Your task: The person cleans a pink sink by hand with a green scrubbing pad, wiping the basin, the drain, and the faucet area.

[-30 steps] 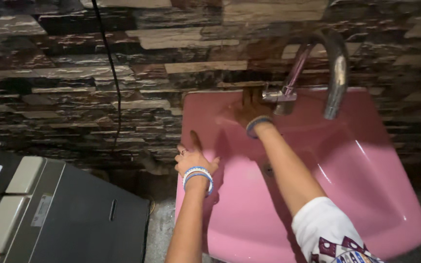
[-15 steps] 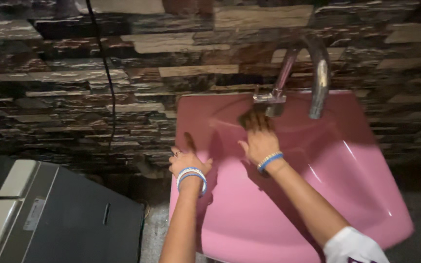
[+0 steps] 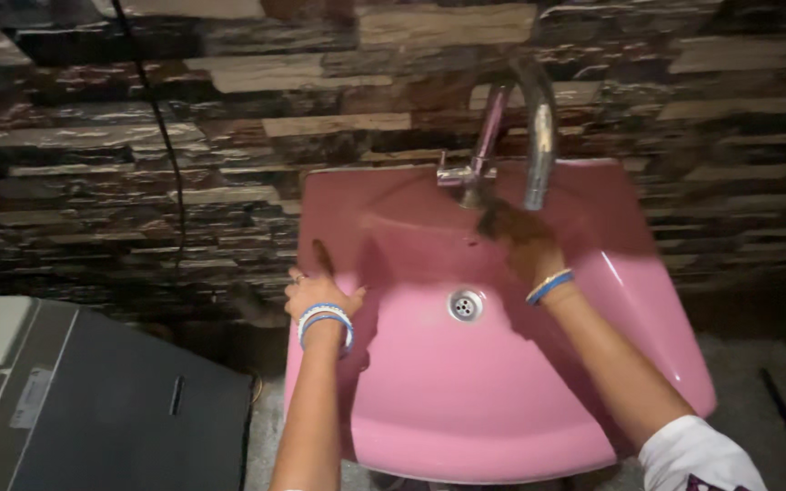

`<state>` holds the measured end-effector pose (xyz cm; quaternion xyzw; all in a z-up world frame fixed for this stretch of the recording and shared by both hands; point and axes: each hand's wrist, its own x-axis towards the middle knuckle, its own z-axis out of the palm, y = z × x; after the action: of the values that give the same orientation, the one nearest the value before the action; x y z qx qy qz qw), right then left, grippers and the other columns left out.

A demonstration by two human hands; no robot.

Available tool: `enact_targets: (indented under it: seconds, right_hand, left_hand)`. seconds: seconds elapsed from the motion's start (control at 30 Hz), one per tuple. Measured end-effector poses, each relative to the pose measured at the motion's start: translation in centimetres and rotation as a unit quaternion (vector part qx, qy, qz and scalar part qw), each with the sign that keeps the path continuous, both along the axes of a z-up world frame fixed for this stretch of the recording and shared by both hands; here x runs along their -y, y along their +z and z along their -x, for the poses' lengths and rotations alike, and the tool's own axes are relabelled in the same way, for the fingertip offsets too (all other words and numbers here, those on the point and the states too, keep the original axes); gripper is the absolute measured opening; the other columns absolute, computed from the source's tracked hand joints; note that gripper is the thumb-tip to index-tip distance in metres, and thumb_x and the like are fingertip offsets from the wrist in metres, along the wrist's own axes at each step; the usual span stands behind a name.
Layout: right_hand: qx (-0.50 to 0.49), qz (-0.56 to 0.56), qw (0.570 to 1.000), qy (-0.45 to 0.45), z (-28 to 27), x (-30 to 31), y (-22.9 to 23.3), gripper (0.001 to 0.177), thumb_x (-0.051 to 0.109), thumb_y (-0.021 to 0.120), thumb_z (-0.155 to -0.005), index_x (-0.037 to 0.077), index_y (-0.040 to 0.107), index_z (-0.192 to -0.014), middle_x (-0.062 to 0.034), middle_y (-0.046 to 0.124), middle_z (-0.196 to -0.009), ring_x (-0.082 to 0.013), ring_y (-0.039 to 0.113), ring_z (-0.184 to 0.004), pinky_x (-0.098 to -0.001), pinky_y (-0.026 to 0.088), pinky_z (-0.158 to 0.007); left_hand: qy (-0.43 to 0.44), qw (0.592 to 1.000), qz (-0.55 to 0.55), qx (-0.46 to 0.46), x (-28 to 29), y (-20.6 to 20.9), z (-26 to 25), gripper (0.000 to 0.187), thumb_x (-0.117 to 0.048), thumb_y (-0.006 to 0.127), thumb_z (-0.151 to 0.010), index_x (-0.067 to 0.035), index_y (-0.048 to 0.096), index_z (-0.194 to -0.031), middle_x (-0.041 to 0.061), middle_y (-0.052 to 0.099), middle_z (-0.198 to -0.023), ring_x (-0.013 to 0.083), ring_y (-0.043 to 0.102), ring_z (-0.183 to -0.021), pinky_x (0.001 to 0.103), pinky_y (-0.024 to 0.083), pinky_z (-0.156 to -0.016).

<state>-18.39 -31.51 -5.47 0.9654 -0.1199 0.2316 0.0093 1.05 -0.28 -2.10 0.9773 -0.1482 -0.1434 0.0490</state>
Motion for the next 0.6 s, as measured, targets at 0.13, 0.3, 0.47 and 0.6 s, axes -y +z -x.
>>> enact_targets:
  seconds: [0.13,0.3,0.47,0.6]
  right_hand:
    - [-0.016,-0.053,0.992,-0.111,-1.5,7.1,-2.5,0.025,0.008,0.06,-0.094,0.007,0.07,-0.117,-0.0185,0.072,-0.112,-0.0393,0.071,-0.093,-0.0477,0.058,-0.08]
    - [0.054,-0.2,0.971,-0.115,-5.9,4.4,-4.5,0.024,0.031,0.063,-0.102,0.011,0.074,-0.111,-0.0207,0.075,-0.102,-0.0416,0.069,-0.097,-0.0507,0.056,-0.082]
    - [0.017,0.083,0.996,-0.003,-3.7,1.8,-2.3,0.056,0.009,0.063,-0.081,0.015,0.067,-0.136,-0.0178,0.073,-0.105,-0.0418,0.065,-0.101,-0.0557,0.048,-0.098]
    - [0.097,-0.283,0.948,-0.108,-5.9,2.8,-0.2,0.032,0.019,0.062,-0.093,0.012,0.066,-0.124,-0.0165,0.072,-0.117,-0.0423,0.065,-0.111,-0.0498,0.051,-0.099]
  left_hand:
    - [0.0,1.0,-0.025,0.0,0.2,0.0,-0.2,0.129,-0.071,0.08,-0.07,-0.029,0.006,-0.166,0.03,0.026,-0.16,0.046,0.051,-0.128,0.053,0.054,-0.094]
    - [-0.002,1.0,-0.022,0.02,0.0,0.2,0.1,0.13,-0.073,0.079,-0.069,-0.03,0.003,-0.165,0.031,0.028,-0.16,0.0473,0.051,-0.13,0.052,0.054,-0.095]
    - [0.008,1.0,-0.019,0.023,-0.1,1.0,0.7,0.131,-0.073,0.078,-0.068,-0.035,0.001,-0.167,0.033,0.029,-0.158,0.0472,0.053,-0.127,0.052,0.055,-0.094]
    - [0.018,0.999,-0.027,0.022,0.1,1.0,0.6,0.13,-0.075,0.078,-0.068,-0.037,0.0,-0.165,0.031,0.029,-0.158,0.048,0.053,-0.128,0.051,0.055,-0.094]
